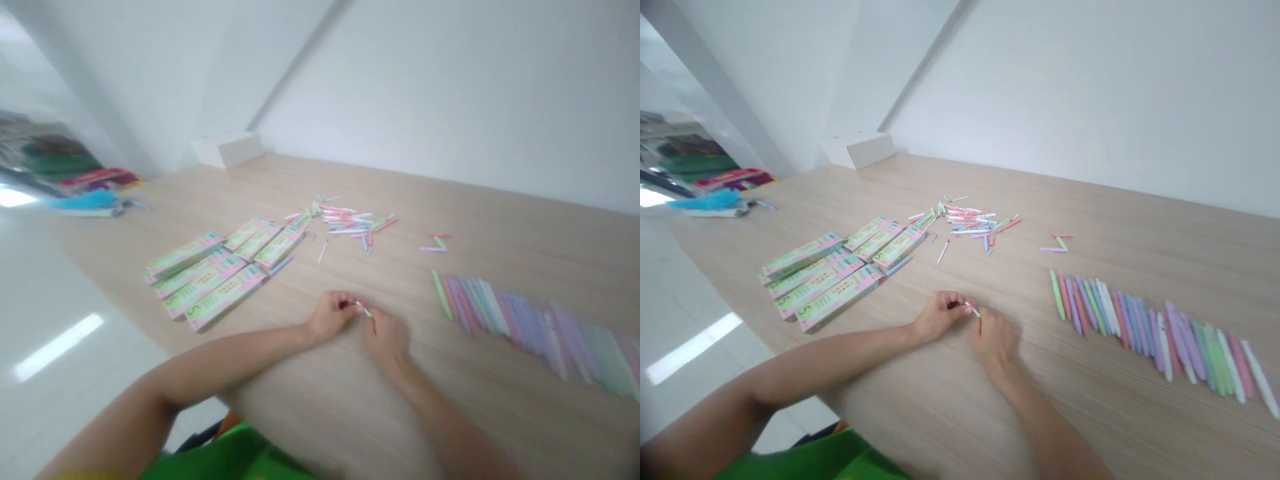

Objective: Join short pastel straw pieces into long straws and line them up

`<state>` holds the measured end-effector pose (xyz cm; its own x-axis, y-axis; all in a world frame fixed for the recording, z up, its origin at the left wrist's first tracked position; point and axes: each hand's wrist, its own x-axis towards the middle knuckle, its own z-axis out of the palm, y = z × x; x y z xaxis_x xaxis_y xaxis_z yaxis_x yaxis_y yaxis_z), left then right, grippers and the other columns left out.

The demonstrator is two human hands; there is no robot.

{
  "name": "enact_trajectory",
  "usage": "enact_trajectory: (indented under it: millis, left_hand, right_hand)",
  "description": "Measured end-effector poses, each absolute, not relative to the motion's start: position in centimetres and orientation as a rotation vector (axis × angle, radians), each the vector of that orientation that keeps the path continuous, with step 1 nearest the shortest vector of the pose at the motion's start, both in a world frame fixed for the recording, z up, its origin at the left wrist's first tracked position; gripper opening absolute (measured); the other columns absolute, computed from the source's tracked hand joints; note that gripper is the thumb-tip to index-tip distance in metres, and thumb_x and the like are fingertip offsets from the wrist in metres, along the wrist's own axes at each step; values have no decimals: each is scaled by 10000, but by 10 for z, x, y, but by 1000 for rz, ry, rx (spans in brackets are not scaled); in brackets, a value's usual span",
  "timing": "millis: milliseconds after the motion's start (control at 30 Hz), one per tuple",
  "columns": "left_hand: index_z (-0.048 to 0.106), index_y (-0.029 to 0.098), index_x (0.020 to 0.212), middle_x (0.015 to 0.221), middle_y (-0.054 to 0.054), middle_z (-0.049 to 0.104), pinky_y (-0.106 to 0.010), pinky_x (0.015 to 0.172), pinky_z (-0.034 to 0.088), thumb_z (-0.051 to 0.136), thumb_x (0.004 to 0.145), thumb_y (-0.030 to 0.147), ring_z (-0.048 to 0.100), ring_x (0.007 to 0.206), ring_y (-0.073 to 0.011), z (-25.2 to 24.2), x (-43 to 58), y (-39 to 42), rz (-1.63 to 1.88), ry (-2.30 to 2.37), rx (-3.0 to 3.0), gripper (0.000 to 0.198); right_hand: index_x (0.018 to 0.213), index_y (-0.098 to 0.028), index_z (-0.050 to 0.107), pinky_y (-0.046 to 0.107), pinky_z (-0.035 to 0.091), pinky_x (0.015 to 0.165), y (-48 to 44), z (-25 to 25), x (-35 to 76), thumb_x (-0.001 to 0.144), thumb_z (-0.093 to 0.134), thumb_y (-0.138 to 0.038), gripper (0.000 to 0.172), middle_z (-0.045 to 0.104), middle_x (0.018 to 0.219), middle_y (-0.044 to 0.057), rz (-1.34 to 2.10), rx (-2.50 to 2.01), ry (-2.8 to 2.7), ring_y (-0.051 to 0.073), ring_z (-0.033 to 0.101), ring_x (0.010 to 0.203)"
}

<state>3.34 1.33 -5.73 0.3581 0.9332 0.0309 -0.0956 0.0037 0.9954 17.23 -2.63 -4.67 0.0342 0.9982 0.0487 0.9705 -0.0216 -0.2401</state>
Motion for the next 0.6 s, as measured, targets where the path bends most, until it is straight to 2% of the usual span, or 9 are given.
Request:
enact_trajectory:
  millis: [67,133,233,333,433,600]
  left_hand:
    - [725,111,789,731,-45,692,-224,641,419,710,708,332,554,647,-116,-46,38,13,903,831,1415,237]
    - [741,124,840,728,-34,700,-215,604,405,689,712,272,538,613,-108,-33,38,15,802,860,1563,201]
    - [753,141,868,796,-29,723,-206,551,384,702,679,235,518,569,-94,-12,24,35,708,961,1754,217]
    - [755,131,894,814,-45,732,-216,561,418,739,654,300,574,599,-121,2,0,79,647,1044,1848,294]
    - [754,134,941,758,-51,729,-231,622,472,707,712,331,639,663,-155,5,-28,135,557,1289,1882,305]
    - [703,127,1063,932,-69,736,-248,736,502,569,806,186,672,787,-163,-1,-62,201,643,1661,1995,296]
  right_hand:
    - [924,-165,665,266,275,558,-26,-54,180,854,358,-199,317,683,719,92,255,-1933,-1963,182,595,616]
    - [862,-160,633,260,271,546,-26,-61,186,840,349,-203,289,644,671,59,361,-1703,-1844,161,546,581]
    - [657,-199,473,252,269,527,-26,-69,190,801,332,-207,202,475,550,-16,515,-1365,-1627,134,430,518]
    - [606,-224,353,247,271,517,-25,-70,189,752,343,-210,148,338,538,-45,590,-1205,-1438,124,353,509]
    - [619,-223,361,245,285,525,-25,-71,188,735,357,-222,116,325,567,-42,599,-1193,-1309,126,355,536]
    - [670,-215,425,255,302,544,-22,-83,192,773,360,-254,128,376,588,-34,508,-1264,-1285,138,387,564]
